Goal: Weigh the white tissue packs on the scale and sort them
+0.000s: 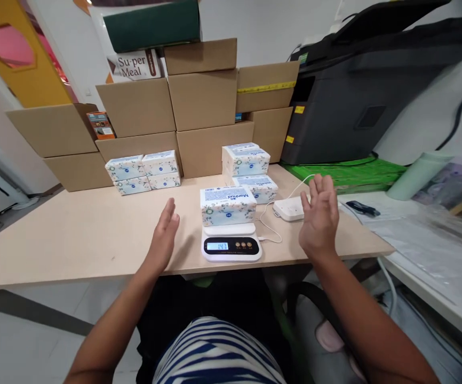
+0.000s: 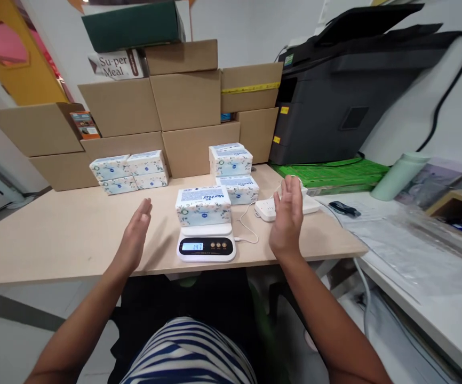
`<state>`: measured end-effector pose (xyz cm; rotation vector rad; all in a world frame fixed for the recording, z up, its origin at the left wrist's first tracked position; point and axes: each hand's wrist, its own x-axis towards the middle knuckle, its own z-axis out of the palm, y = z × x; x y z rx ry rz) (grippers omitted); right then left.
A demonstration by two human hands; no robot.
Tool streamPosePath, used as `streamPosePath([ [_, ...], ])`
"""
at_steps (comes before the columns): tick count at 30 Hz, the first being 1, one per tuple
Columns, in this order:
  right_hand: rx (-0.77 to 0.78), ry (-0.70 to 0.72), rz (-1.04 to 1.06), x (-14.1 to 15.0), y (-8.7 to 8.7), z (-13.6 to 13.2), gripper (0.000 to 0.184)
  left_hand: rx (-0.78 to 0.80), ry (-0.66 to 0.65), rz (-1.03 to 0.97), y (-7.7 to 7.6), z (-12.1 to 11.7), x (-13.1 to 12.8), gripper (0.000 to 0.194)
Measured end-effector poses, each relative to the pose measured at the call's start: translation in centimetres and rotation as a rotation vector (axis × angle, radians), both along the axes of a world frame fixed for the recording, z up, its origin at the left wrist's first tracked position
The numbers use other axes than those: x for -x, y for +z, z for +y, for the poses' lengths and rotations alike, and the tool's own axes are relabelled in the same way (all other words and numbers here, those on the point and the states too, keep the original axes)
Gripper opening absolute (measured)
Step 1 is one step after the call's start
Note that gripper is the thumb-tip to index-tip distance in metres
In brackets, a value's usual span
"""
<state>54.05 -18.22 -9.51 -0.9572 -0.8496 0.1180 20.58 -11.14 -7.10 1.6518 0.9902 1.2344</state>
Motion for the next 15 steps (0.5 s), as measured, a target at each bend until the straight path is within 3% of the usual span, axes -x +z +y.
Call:
streamPosePath([
  [4,0.084,0.050,0.269,-1.3,-0.9,1.0,0.086,-0.132,-0.018,0.059,-0.4,-1.4,0.4,0.090],
  [10,0.107,0.143,0.594,-1.3,-0.6,2.9,0.057,0.133,-0.087,-0.018,0.4,0.9,0.0,0.087],
  [12,0.078,0.099,0.609,-1.0,-0.5,3.1,0.060,0.198,-0.051,-0.116,0.7,1.4,-0.9,0.084],
  [15,0.105,0.025,0.495,1.0,-0.5,2.9,0.074,0.267,0.115,-0.253,0.5,1.2,-3.7,0.083],
])
